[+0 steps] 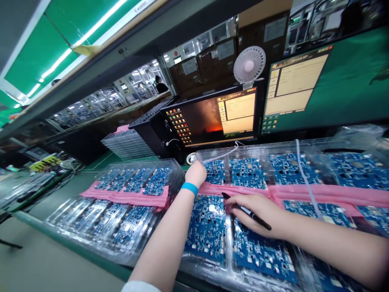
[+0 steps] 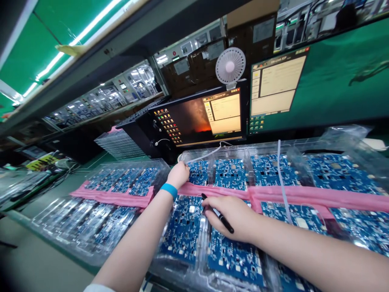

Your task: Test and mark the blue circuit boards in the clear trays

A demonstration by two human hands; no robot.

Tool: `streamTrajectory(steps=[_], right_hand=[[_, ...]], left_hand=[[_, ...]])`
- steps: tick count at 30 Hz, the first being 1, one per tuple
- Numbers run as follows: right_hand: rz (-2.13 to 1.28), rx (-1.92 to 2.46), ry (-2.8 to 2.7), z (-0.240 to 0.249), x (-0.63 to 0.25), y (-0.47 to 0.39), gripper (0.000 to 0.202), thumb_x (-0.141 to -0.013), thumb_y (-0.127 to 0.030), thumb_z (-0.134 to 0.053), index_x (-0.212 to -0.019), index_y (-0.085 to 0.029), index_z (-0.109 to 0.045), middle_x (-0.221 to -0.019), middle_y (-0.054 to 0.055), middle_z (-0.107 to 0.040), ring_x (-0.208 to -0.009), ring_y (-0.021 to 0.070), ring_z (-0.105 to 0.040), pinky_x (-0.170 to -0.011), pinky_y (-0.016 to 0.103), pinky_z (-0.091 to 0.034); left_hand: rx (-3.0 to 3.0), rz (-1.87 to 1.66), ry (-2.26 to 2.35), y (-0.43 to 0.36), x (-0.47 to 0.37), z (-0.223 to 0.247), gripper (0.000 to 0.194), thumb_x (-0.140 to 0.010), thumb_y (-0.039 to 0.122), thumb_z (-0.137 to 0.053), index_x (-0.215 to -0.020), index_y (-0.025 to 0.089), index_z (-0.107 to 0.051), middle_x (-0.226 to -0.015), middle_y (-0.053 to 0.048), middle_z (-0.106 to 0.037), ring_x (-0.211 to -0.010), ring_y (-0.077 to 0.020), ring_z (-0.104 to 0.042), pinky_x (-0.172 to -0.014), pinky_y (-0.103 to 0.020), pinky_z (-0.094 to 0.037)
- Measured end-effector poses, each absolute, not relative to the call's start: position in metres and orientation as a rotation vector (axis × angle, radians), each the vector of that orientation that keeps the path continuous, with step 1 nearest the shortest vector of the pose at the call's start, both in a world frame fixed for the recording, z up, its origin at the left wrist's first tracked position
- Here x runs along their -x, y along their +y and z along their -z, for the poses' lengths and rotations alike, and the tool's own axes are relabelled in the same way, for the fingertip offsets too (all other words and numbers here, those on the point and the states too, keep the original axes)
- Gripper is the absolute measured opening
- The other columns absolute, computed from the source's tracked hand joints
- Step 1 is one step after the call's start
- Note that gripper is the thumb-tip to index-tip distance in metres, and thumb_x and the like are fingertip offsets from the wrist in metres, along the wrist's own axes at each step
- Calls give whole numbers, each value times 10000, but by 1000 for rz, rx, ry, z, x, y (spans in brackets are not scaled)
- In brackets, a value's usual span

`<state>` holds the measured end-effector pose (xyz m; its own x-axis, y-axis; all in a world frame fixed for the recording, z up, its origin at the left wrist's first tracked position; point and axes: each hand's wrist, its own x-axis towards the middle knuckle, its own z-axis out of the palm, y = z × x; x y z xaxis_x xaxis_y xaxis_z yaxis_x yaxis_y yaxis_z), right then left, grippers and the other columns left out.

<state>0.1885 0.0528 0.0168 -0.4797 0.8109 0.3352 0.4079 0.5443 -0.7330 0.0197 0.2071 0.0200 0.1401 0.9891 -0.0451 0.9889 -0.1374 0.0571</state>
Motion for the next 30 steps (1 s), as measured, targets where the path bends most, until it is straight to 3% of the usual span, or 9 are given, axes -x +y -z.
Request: streamTrajectory(steps=[5,11,17,30], right_hand=[[-742,977,-2102,-20,-188,52,240,-834,-200,-409,-1032,-186,-545,-901,41,-589,-780,188,-550,-708,309,-446],[-690,993,-2105,-21,-189,51,223,-819,-212,-417,-986,-183,-562,-899,48,-595,-785,196,-555,-691,298,-444],[-652,979,-2139,-15,-190,51,215,-818,-214,-421,-973,-182,-567,-862,42,-595,-756,191,-558,-668,291,-439],[-520,972,-2205,-9,-190,51,257,-809,-206,-428,-1034,-189,-552,-882,50,-590,-790,201,-548,-703,308,-428]], left_hand=[[-2372,-88,2028,191,-13,-38,234,-871,243,-340,-926,116,-530,-856,-92,-609,-808,-185,-579,-694,-282,-412],[-2492,-67,1979,128,18,-66,194,-834,232,-367,-805,163,-546,-825,-58,-606,-807,-184,-559,-665,-254,-382],[-2483,64,1882,86,32,-49,187,-828,221,-387,-765,159,-552,-770,-46,-597,-736,-159,-556,-614,-232,-369],[-2497,153,1938,86,28,-39,183,-811,243,-410,-721,164,-548,-736,-48,-600,-664,-157,-545,-565,-238,-341]])
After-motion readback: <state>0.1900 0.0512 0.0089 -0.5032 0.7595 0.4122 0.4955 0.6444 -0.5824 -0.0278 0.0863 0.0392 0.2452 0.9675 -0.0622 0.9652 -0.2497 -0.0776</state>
